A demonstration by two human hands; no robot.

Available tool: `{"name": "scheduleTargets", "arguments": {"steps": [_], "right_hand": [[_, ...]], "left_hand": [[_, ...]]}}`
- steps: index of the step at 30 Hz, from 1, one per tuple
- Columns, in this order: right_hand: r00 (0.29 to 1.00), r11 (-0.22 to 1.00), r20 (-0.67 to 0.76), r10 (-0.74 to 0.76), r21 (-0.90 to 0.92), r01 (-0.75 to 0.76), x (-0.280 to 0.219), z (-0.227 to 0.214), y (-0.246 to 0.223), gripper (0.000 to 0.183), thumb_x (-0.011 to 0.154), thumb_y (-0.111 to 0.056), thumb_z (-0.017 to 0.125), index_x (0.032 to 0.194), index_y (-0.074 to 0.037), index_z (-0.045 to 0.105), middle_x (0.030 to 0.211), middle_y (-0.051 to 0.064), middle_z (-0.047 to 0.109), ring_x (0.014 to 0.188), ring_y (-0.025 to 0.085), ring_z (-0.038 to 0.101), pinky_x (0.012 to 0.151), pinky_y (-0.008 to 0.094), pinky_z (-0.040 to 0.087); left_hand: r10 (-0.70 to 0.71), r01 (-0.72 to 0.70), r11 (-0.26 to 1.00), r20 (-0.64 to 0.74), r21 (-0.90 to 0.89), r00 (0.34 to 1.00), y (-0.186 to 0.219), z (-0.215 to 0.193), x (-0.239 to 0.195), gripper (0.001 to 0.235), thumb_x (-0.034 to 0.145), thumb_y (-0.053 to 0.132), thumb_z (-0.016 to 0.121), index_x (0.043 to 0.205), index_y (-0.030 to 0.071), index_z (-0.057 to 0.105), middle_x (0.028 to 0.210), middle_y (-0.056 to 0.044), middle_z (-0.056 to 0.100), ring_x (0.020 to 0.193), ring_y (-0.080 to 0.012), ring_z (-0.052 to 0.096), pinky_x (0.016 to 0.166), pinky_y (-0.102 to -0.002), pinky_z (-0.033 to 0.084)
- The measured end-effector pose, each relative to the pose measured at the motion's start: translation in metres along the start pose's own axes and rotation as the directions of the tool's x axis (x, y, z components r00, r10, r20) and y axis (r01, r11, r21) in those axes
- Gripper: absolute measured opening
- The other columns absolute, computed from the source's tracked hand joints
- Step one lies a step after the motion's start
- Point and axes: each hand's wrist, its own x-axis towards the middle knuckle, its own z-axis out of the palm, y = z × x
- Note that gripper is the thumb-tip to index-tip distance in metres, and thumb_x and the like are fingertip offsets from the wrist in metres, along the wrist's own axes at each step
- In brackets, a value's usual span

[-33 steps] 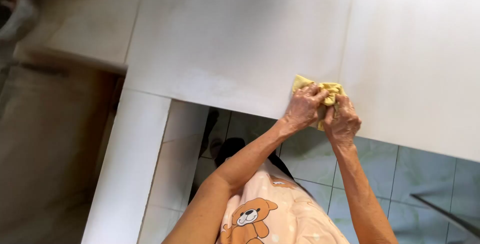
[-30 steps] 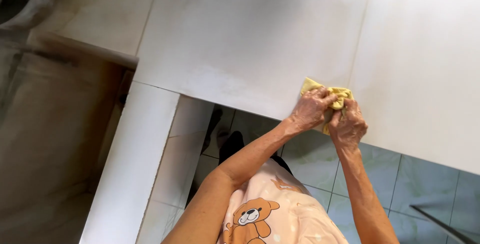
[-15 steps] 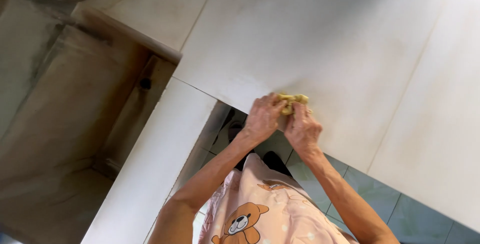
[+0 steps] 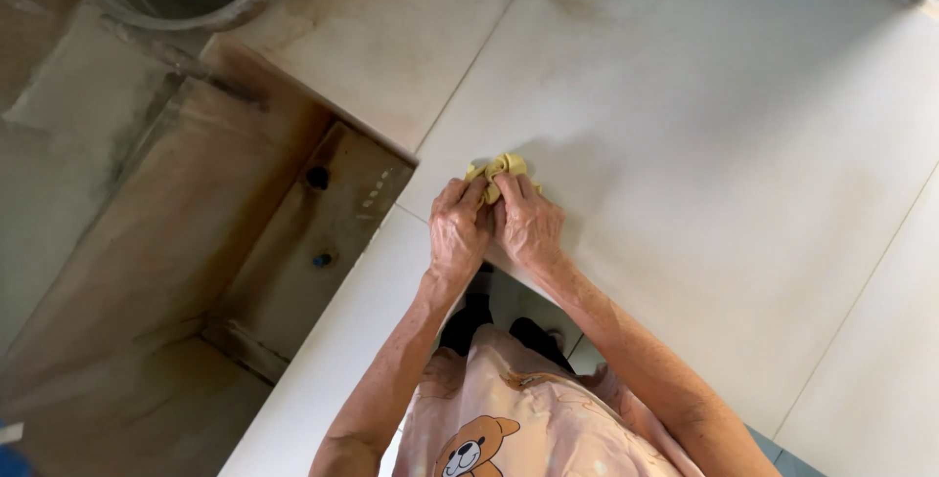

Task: Cleaning and wiping down the white countertop with a yellow cloth.

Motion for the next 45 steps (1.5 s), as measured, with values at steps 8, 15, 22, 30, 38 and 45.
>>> {"name": "scheduleTargets", "arguments": {"steps": [8, 15, 22, 30, 38, 45], "right_hand": [[0.991, 0.985, -0.097, 0.091, -0.135, -0.104, 0.112, 0.045, 0.064, 0.022, 0.090, -0.006, 0.064, 0.112, -0.009, 0.059, 0.100, 0.016, 0.068, 0.076, 0.041, 0.069, 0.059, 0.052, 0.053], [0.985, 0.969, -0.164, 0.062, -0.225, -0.098, 0.199, 0.077, 0.115, 0.020, 0.097, -0.008, 0.059, 0.116, -0.006, 0.058, 0.107, 0.020, 0.070, 0.076, 0.045, 0.070, 0.061, 0.053, 0.056], [0.974, 0.936, -0.167, 0.152, -0.292, -0.196, 0.230, 0.099, 0.150, 0.017, 0.100, -0.013, 0.055, 0.116, -0.007, 0.058, 0.106, 0.018, 0.072, 0.083, 0.043, 0.072, 0.062, 0.052, 0.057], [0.987, 0.966, 0.001, 0.162, -0.206, -0.159, 0.103, 0.027, 0.089, 0.035, 0.081, -0.002, 0.070, 0.114, -0.006, 0.058, 0.099, 0.022, 0.068, 0.082, 0.046, 0.067, 0.068, 0.057, 0.053], [0.940, 0.920, -0.029, 0.339, -0.201, -0.337, -0.003, -0.012, 0.067, 0.026, 0.083, -0.010, 0.069, 0.107, -0.009, 0.058, 0.101, 0.015, 0.069, 0.074, 0.039, 0.069, 0.063, 0.052, 0.054], [0.952, 0.925, -0.205, 0.226, -0.260, -0.276, 0.069, -0.005, 0.128, 0.024, 0.084, -0.006, 0.069, 0.105, -0.010, 0.057, 0.095, 0.013, 0.068, 0.069, 0.037, 0.068, 0.058, 0.049, 0.053]], "left_hand": [[0.169, -0.170, 0.985, -0.046, -0.020, 0.985, -0.040, 0.054, 0.138, 0.037, 0.079, 0.005, 0.078, 0.116, 0.001, 0.072, 0.102, -0.016, 0.066, 0.097, -0.0379, 0.065, 0.090, -0.047, 0.053], [0.298, -0.298, 0.955, -0.024, 0.002, 0.954, -0.081, 0.102, 0.241, 0.044, 0.072, -0.001, 0.075, 0.116, 0.001, 0.070, 0.109, -0.016, 0.067, 0.100, -0.0372, 0.066, 0.092, -0.047, 0.053], [0.286, -0.287, 0.957, 0.038, 0.043, 0.958, -0.099, 0.124, 0.276, 0.037, 0.073, -0.001, 0.077, 0.110, 0.004, 0.071, 0.107, -0.015, 0.068, 0.097, -0.0354, 0.069, 0.089, -0.045, 0.058], [0.361, -0.327, 0.928, 0.211, -0.176, 0.909, -0.070, 0.071, 0.155, 0.039, 0.077, -0.003, 0.072, 0.115, 0.004, 0.071, 0.109, -0.023, 0.070, 0.098, -0.0395, 0.069, 0.086, -0.045, 0.059], [0.398, -0.334, 0.909, 0.286, -0.247, 0.872, 0.012, 0.057, 0.093, 0.033, 0.069, -0.003, 0.074, 0.102, 0.001, 0.070, 0.099, -0.016, 0.068, 0.094, -0.0353, 0.067, 0.084, -0.046, 0.055], [0.402, -0.361, 0.898, 0.137, -0.252, 0.905, 0.017, 0.128, 0.167, 0.031, 0.071, -0.002, 0.076, 0.100, 0.002, 0.070, 0.097, -0.014, 0.068, 0.091, -0.0360, 0.066, 0.085, -0.046, 0.055]]}}
